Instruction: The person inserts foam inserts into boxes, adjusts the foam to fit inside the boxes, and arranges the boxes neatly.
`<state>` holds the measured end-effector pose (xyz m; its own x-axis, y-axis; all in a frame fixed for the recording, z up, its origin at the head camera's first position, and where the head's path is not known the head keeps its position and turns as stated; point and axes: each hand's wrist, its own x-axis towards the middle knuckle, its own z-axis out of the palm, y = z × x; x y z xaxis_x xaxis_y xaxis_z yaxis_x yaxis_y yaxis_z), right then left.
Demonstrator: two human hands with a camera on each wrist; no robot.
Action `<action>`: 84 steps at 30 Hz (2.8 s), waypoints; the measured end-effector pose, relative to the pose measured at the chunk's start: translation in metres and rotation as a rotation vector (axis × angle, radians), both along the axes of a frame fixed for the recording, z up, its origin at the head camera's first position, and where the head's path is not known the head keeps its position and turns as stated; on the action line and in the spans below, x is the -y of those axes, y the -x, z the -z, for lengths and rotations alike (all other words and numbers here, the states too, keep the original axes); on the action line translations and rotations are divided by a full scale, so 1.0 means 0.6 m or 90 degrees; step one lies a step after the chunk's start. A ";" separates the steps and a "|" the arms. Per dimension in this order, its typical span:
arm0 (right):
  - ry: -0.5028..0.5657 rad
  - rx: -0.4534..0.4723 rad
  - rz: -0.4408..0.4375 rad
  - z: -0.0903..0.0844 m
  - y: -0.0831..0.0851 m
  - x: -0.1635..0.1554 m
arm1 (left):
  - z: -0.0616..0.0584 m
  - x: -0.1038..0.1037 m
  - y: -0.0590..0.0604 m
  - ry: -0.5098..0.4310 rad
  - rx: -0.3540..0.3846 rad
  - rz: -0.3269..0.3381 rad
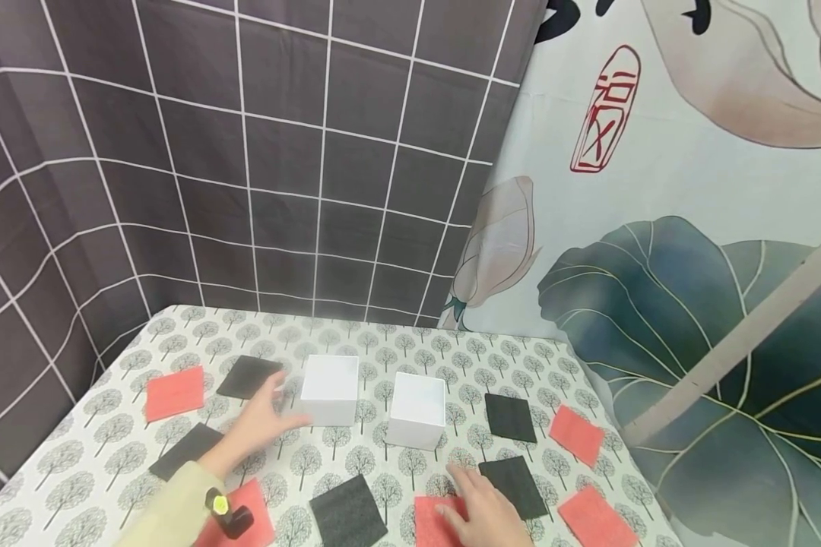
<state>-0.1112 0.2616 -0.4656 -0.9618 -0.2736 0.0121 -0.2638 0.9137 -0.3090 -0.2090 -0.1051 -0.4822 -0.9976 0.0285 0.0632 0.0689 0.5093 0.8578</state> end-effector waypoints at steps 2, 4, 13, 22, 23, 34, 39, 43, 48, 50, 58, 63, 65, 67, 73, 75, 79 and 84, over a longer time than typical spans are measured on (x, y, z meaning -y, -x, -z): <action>-0.001 0.014 0.003 0.004 -0.003 0.000 | 0.003 -0.002 0.003 -0.006 0.003 -0.002; -0.001 0.016 -0.006 0.007 -0.006 -0.001 | 0.007 -0.003 0.006 -0.017 0.006 -0.002; -0.020 -0.040 -0.114 0.028 -0.016 -0.018 | 0.023 -0.010 0.025 -0.051 0.016 0.020; -0.028 -0.097 -0.151 0.043 -0.019 -0.020 | 0.027 -0.014 0.041 -0.103 0.021 0.055; -0.030 -0.102 -0.150 0.045 -0.019 -0.020 | 0.027 -0.014 0.041 -0.109 0.022 0.058; -0.046 -0.057 -0.154 0.050 -0.014 -0.029 | 0.041 -0.019 0.053 -0.172 0.041 0.084; -0.044 0.003 -0.174 0.042 -0.010 -0.027 | 0.046 -0.017 0.055 -0.193 0.034 0.103; -0.046 0.059 -0.146 0.035 -0.008 -0.022 | 0.052 -0.017 0.058 -0.212 0.031 0.118; -0.055 0.032 -0.143 0.033 -0.007 -0.019 | 0.059 -0.018 0.063 -0.240 0.027 0.125; -0.052 0.033 -0.142 0.032 -0.005 -0.016 | 0.061 -0.018 0.064 -0.250 0.027 0.123; -0.055 0.031 -0.139 0.022 0.001 -0.007 | 0.065 -0.018 0.069 -0.258 0.036 0.122; -0.057 -0.005 -0.137 0.018 0.000 -0.006 | 0.062 -0.020 0.075 -0.269 0.055 0.123; -0.058 -0.012 -0.127 0.016 -0.002 -0.004 | 0.062 -0.021 0.076 -0.275 0.062 0.118; -0.057 -0.007 -0.108 0.012 -0.004 0.000 | 0.062 -0.022 0.078 -0.276 0.063 0.113; -0.015 0.001 -0.073 0.007 -0.009 0.003 | 0.061 -0.022 0.077 -0.266 0.053 0.111; -0.001 -0.027 -0.087 0.009 -0.010 0.001 | 0.061 -0.022 0.076 -0.268 0.054 0.111; 0.019 -0.094 -0.113 0.014 -0.009 -0.002 | 0.062 -0.022 0.075 -0.275 0.052 0.119; 0.028 -0.138 -0.111 0.010 -0.007 0.004 | 0.063 -0.024 0.074 -0.265 0.045 0.114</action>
<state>-0.1069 0.2590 -0.4717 -0.8741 -0.4288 0.2281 -0.4796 0.8362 -0.2658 -0.2534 -0.0909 -0.5201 -0.9815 0.1879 0.0378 0.0585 0.1058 0.9927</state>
